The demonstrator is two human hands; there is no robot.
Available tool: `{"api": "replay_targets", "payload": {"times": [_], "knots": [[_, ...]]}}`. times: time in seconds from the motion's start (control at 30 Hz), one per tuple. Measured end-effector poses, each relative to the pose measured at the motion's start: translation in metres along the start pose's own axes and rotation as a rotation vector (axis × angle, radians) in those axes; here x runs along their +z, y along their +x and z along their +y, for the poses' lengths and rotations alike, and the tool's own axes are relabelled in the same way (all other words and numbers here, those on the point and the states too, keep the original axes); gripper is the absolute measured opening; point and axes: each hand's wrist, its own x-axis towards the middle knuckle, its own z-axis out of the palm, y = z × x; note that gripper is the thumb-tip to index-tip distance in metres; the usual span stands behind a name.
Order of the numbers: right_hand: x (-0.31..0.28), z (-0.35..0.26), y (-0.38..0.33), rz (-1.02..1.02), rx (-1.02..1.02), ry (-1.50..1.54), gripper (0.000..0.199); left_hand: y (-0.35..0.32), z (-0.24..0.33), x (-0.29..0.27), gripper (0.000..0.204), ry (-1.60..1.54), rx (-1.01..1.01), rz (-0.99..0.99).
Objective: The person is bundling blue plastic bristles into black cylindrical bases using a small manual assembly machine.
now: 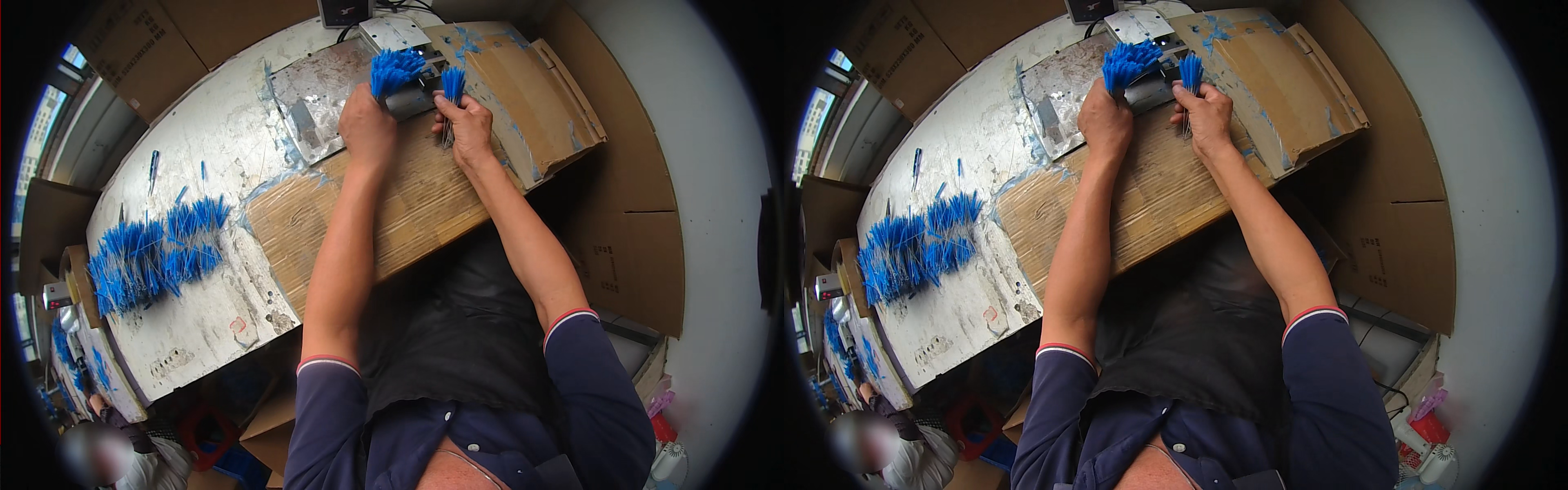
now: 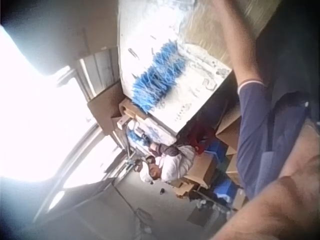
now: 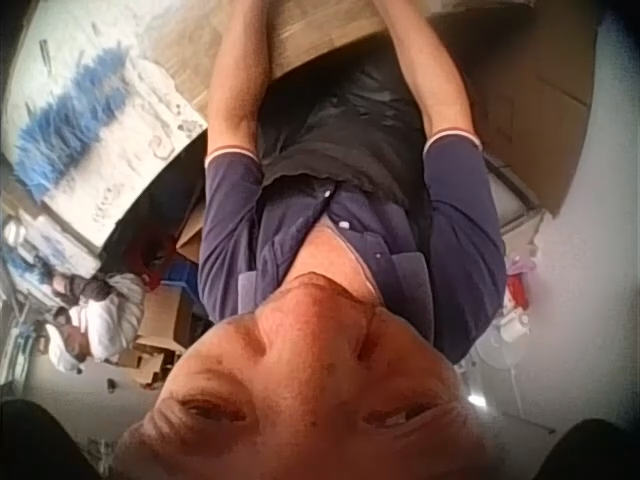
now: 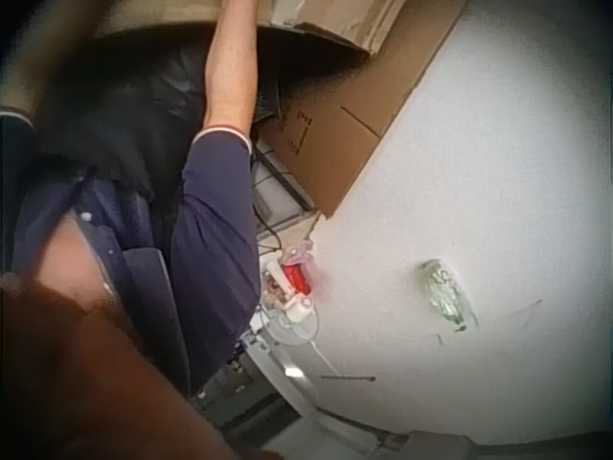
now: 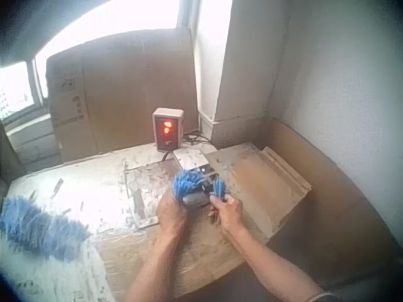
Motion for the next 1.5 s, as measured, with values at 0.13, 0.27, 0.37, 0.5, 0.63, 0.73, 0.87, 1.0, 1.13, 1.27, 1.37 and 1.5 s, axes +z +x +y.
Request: {"api": "replay_targets", "payload": {"times": [0.13,0.27,0.37,0.5,0.63,0.73,0.87,1.0,1.13,1.27,1.37,1.5], "knots": [[-0.01,-0.004,0.006,-0.028,0.08,-0.001,0.013,-0.001,-0.001,0.002,0.007,0.035,0.035,-0.019],[-0.013,-0.013,0.007,-0.04,0.164,0.014,0.017,-0.001,-0.004,0.002,0.007,0.053,0.065,-0.024],[-0.017,-0.016,0.006,-0.072,0.202,0.031,0.017,-0.002,-0.003,0.003,0.007,0.106,0.117,-0.041],[-0.017,-0.017,0.005,-0.079,0.192,0.021,0.015,-0.002,-0.002,0.001,0.008,0.099,0.017,0.0],[-0.013,-0.015,0.013,-0.108,0.186,-0.048,0.013,0.001,-0.005,0.0,0.009,-0.094,-0.092,0.109],[-0.007,-0.015,0.016,-0.094,0.187,-0.146,0.013,0.001,-0.004,0.0,0.01,-0.107,-0.07,0.092],[0.008,-0.023,0.011,-0.074,0.189,-0.148,0.014,0.0,-0.007,-0.002,0.015,-0.109,-0.11,0.094],[0.012,-0.02,0.006,-0.227,0.204,-0.185,0.017,0.001,0.001,-0.002,0.021,-0.348,-0.178,0.106],[0.02,-0.018,-0.002,-0.326,0.235,-0.224,0.018,0.0,-0.006,-0.001,0.018,-0.544,-0.237,-0.016],[0.018,-0.015,-0.006,-0.328,0.223,-0.099,0.014,0.0,0.0,-0.003,0.019,-0.533,-0.2,0.026],[0.014,-0.011,-0.007,-0.333,0.223,-0.019,0.013,-0.001,0.002,-0.003,0.02,-0.516,-0.191,0.008],[0.012,-0.015,-0.008,-0.355,0.237,-0.118,0.013,-0.001,-0.002,0.0,0.021,-0.494,-0.145,-0.001]]}}
